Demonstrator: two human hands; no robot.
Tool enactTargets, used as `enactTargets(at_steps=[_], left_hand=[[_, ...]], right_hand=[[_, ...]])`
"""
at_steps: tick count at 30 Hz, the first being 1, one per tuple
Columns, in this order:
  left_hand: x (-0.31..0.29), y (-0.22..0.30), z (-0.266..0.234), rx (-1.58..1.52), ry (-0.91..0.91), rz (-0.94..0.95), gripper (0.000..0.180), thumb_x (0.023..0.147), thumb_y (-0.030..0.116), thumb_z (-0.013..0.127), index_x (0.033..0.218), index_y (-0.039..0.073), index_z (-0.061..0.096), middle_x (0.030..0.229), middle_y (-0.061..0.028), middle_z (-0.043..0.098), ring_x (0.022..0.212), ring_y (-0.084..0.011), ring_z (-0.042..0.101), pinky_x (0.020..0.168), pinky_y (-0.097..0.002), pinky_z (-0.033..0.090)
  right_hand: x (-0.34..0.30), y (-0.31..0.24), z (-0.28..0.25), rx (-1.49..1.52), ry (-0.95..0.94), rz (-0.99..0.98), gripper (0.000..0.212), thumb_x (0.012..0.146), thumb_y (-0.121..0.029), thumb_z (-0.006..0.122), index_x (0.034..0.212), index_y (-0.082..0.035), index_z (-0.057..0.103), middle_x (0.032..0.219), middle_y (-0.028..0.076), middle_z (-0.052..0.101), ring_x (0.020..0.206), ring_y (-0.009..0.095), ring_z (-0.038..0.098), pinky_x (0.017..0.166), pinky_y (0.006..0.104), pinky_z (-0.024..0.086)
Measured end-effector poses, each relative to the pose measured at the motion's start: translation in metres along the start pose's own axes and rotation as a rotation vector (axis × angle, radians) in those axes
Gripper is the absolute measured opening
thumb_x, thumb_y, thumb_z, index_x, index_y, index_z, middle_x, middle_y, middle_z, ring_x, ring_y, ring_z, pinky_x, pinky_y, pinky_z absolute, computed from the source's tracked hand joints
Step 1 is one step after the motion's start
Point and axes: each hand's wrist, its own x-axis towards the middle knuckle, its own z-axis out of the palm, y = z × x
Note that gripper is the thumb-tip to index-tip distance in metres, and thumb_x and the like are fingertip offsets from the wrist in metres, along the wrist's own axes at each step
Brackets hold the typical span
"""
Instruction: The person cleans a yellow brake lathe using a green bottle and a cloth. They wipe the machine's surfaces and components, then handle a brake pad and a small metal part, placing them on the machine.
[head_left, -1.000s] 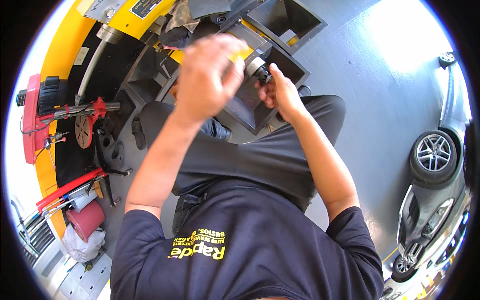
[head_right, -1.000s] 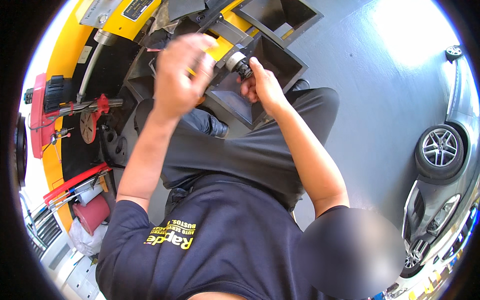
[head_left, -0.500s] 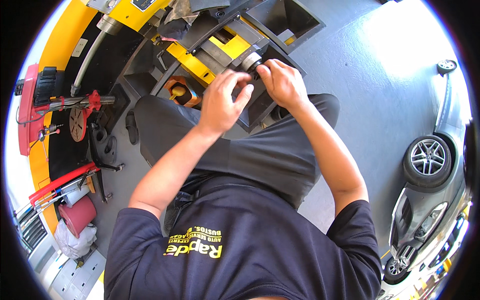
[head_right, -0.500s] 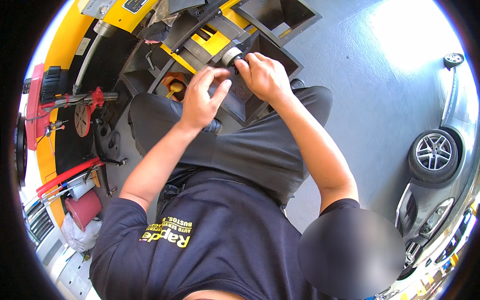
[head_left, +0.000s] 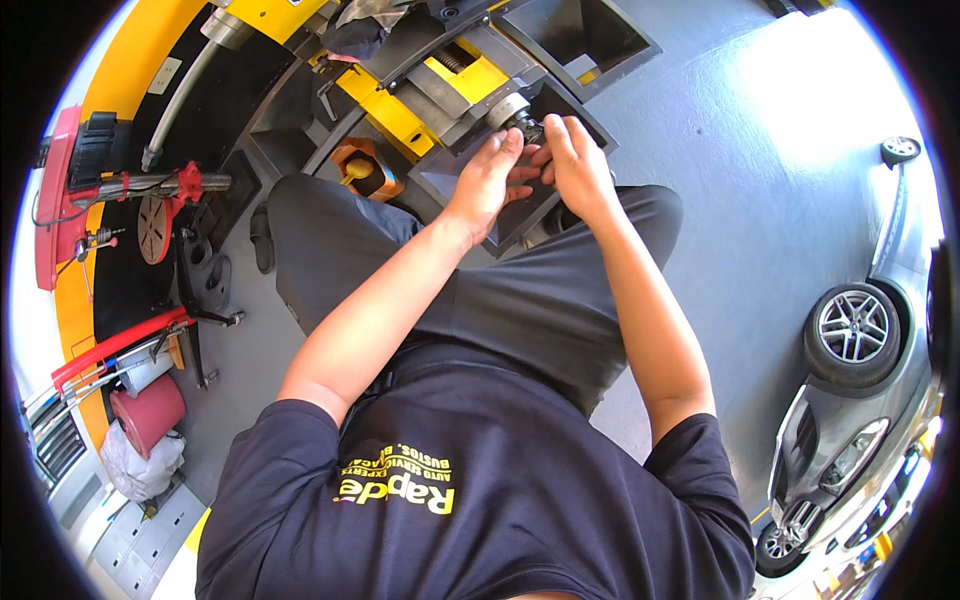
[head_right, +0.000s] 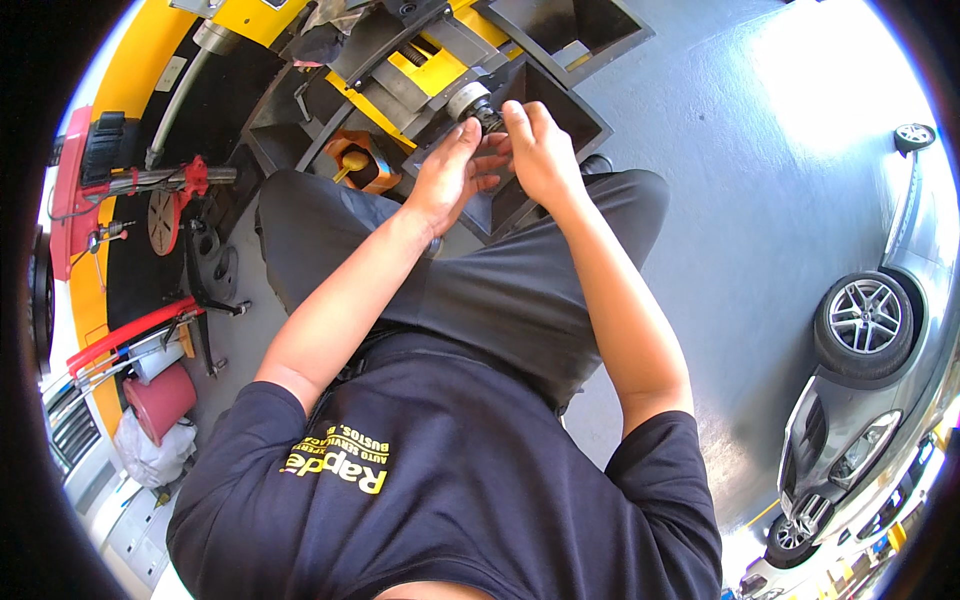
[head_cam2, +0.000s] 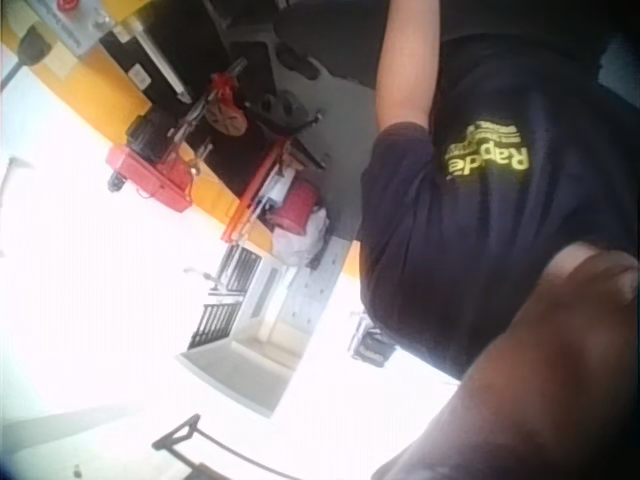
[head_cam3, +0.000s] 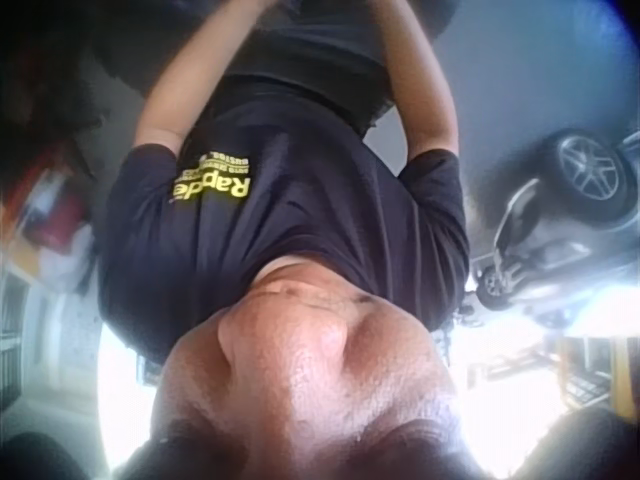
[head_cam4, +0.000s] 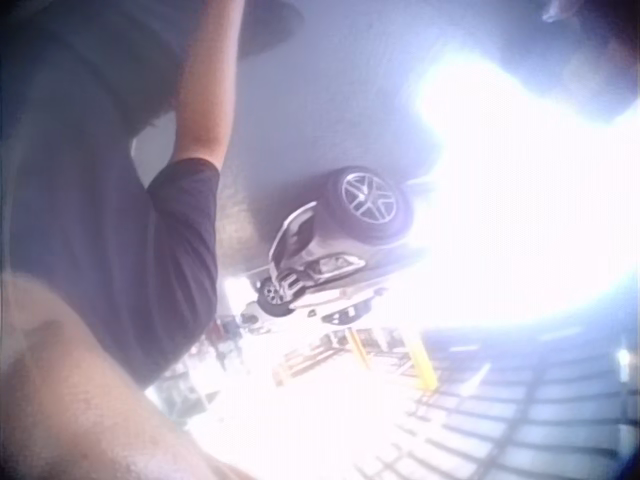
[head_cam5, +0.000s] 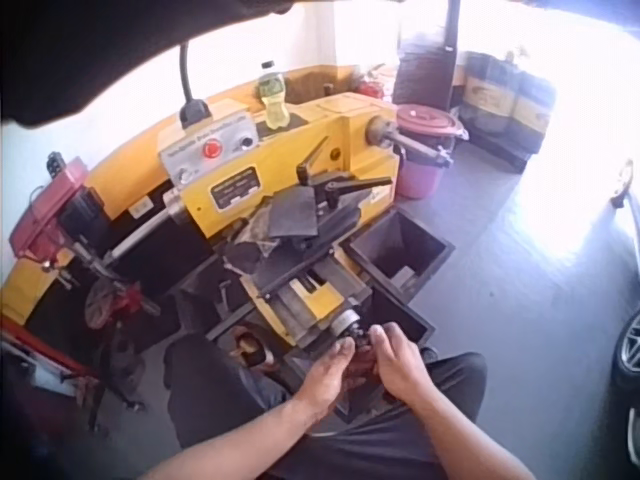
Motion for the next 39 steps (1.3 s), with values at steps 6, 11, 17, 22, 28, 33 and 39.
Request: enactTargets(at_steps=[6, 11, 17, 22, 28, 33, 39], left_hand=[[0.016, 0.004, -0.011, 0.196, -0.052, 0.074, 0.062, 0.11, 0.068, 0.056, 0.109, 0.008, 0.072, 0.098, -0.0004, 0.069, 0.085, -0.0118, 0.068, 0.076, -0.0284, 0.052], [0.012, 0.013, 0.005, 0.159, 0.115, 0.037, 0.058, 0.11, 0.058, 0.063, 0.08, 0.009, 0.064, 0.073, 0.0019, 0.056, 0.063, -0.0106, 0.055, 0.059, -0.0288, 0.046], [-0.008, 0.037, 0.033, 0.331, 0.117, 0.111, 0.051, 0.108, 0.048, 0.068, 0.084, 0.003, 0.068, 0.071, -0.0031, 0.063, 0.063, -0.0139, 0.059, 0.061, -0.0325, 0.047], [-0.023, 0.073, 0.05, 0.473, -0.097, 0.335, 0.046, 0.111, 0.041, 0.065, 0.089, 0.001, 0.065, 0.072, -0.0108, 0.064, 0.067, -0.0205, 0.062, 0.068, -0.0383, 0.049], [-0.011, 0.021, 0.001, 0.11, 0.061, -0.172, 0.06, 0.113, 0.065, 0.05, 0.133, 0.011, 0.067, 0.115, -0.0031, 0.073, 0.089, -0.0119, 0.067, 0.077, -0.0297, 0.054], [0.008, 0.007, -0.005, 0.087, -0.021, -0.106, 0.056, 0.113, 0.065, 0.05, 0.135, 0.016, 0.066, 0.117, -0.0003, 0.073, 0.094, -0.0123, 0.07, 0.081, -0.0296, 0.055], [0.012, 0.005, -0.01, 0.029, -0.059, -0.097, 0.046, 0.114, 0.061, 0.054, 0.126, 0.019, 0.069, 0.109, 0.0027, 0.071, 0.09, -0.0117, 0.07, 0.084, -0.0313, 0.055]], right_hand=[[0.0, -0.008, -0.012, -0.554, 0.065, -0.483, 0.042, 0.108, -0.043, 0.064, 0.106, -0.001, 0.065, 0.093, 0.023, 0.072, 0.091, 0.046, 0.072, 0.083, 0.0518, 0.057], [0.018, 0.0, -0.009, -0.396, -0.05, -0.478, 0.041, 0.112, -0.04, 0.056, 0.104, -0.001, 0.065, 0.092, 0.026, 0.07, 0.094, 0.049, 0.071, 0.082, 0.0537, 0.055], [0.017, 0.025, 0.004, 0.506, -0.386, 0.331, 0.053, 0.118, -0.05, 0.04, 0.088, -0.014, 0.065, 0.081, -0.001, 0.066, 0.064, 0.011, 0.057, 0.057, 0.0277, 0.039], [0.018, 0.038, 0.002, 0.581, -0.406, 0.325, 0.05, 0.116, -0.049, 0.044, 0.091, -0.012, 0.065, 0.083, 0.002, 0.066, 0.071, 0.013, 0.06, 0.063, 0.0315, 0.045], [0.007, -0.003, -0.015, -0.392, -0.059, -0.303, 0.052, 0.113, -0.05, 0.055, 0.103, -0.002, 0.071, 0.094, 0.022, 0.073, 0.085, 0.039, 0.072, 0.077, 0.0489, 0.055], [-0.006, -0.024, -0.006, -0.645, 0.032, -0.449, 0.049, 0.11, -0.047, 0.059, 0.09, -0.003, 0.068, 0.092, 0.02, 0.07, 0.088, 0.044, 0.072, 0.078, 0.0524, 0.057], [-0.012, -0.025, 0.003, -0.789, 0.156, -0.487, 0.053, 0.106, -0.051, 0.065, 0.087, -0.001, 0.065, 0.089, 0.018, 0.065, 0.083, 0.043, 0.071, 0.072, 0.0511, 0.057]])
